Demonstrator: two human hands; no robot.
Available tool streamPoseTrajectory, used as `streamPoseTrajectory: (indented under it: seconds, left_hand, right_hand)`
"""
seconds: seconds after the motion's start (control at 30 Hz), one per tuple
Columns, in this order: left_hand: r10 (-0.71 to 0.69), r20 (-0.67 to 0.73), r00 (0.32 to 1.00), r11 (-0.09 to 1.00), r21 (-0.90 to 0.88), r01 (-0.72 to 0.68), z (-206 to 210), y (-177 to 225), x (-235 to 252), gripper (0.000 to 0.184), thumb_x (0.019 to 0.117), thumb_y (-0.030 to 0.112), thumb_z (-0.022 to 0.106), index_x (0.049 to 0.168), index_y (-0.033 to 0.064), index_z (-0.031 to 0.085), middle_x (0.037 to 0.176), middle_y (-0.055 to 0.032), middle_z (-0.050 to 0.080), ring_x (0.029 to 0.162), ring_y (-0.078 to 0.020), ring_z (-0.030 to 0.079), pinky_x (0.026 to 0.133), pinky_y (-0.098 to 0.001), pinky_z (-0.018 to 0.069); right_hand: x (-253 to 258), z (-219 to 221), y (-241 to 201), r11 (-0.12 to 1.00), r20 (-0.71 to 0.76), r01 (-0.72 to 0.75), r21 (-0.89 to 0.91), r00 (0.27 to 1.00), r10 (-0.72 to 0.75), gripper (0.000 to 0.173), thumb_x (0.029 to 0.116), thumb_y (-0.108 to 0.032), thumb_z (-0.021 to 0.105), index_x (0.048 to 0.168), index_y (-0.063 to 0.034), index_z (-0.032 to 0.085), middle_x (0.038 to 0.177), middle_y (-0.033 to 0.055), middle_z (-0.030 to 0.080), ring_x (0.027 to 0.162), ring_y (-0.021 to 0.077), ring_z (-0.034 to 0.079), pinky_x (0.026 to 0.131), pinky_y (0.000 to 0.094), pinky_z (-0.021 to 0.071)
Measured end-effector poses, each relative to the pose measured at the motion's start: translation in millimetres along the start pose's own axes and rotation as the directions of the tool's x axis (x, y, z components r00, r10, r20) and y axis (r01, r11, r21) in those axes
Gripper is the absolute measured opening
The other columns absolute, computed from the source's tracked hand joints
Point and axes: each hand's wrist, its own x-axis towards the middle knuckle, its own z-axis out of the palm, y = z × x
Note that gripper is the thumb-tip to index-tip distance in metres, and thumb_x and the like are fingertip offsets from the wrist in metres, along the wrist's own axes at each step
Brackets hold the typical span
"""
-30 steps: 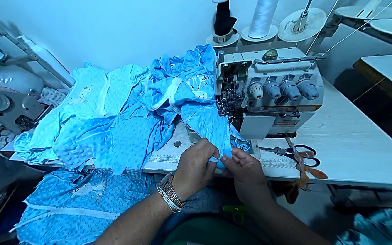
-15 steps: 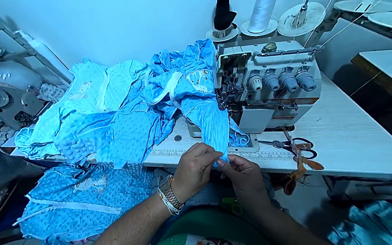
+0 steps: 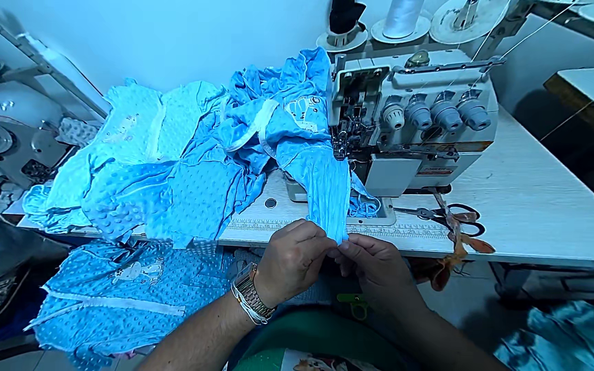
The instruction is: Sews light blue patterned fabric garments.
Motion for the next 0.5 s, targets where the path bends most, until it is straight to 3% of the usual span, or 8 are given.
streamPoseTrajectory:
  seconds: [0.27, 0.43, 0.5]
  left_hand:
    - [0.004, 0.018, 1.000, 0.999, 0.040, -0.004, 1.8, -1.5, -3.2, 0.013, 0.0871, 0.001, 0.066, 0.086, 0.0017, 0.078, 0.079, -0.0055, 0.065, 0.077, -0.0124, 0.061, 0.070, -0.0221, 0.0518]
    - [0.059, 0.047, 0.997, 0.995, 0.079, -0.062, 2.3, -3.1, -3.3, 0.015, 0.0889, 0.001, 0.062, 0.085, 0.0027, 0.077, 0.078, -0.0052, 0.064, 0.076, -0.0139, 0.061, 0.070, -0.0241, 0.0523]
    - [0.111, 0.052, 0.992, 0.988, 0.102, -0.116, 4.7, -4.5, -5.0, 0.016, 0.0901, 0.000, 0.062, 0.085, 0.0028, 0.076, 0.078, -0.0056, 0.063, 0.075, -0.0149, 0.061, 0.070, -0.0252, 0.0523]
  right_hand:
    - [2.2, -5.7, -4.5, 0.994, 0.055, -0.106, -0.003, 0.993, 0.106, 0.028, 0.1018, -0.006, 0.053, 0.086, -0.0048, 0.076, 0.082, 0.0065, 0.073, 0.066, 0.0065, 0.064, 0.059, 0.0165, 0.0519]
    - [4.4, -8.9, -1.1, 0.984, 0.104, -0.126, 0.125, 0.988, 0.113, 0.032, 0.0987, -0.010, 0.048, 0.084, -0.0069, 0.076, 0.082, 0.0062, 0.073, 0.067, 0.0055, 0.066, 0.059, 0.0169, 0.0539]
    - [5.3, -5.7, -0.7, 0.987, 0.071, -0.113, 0.114, 0.992, 0.105, 0.029, 0.1001, -0.013, 0.055, 0.082, -0.0077, 0.076, 0.078, 0.0050, 0.072, 0.064, 0.0050, 0.065, 0.058, 0.0163, 0.0530]
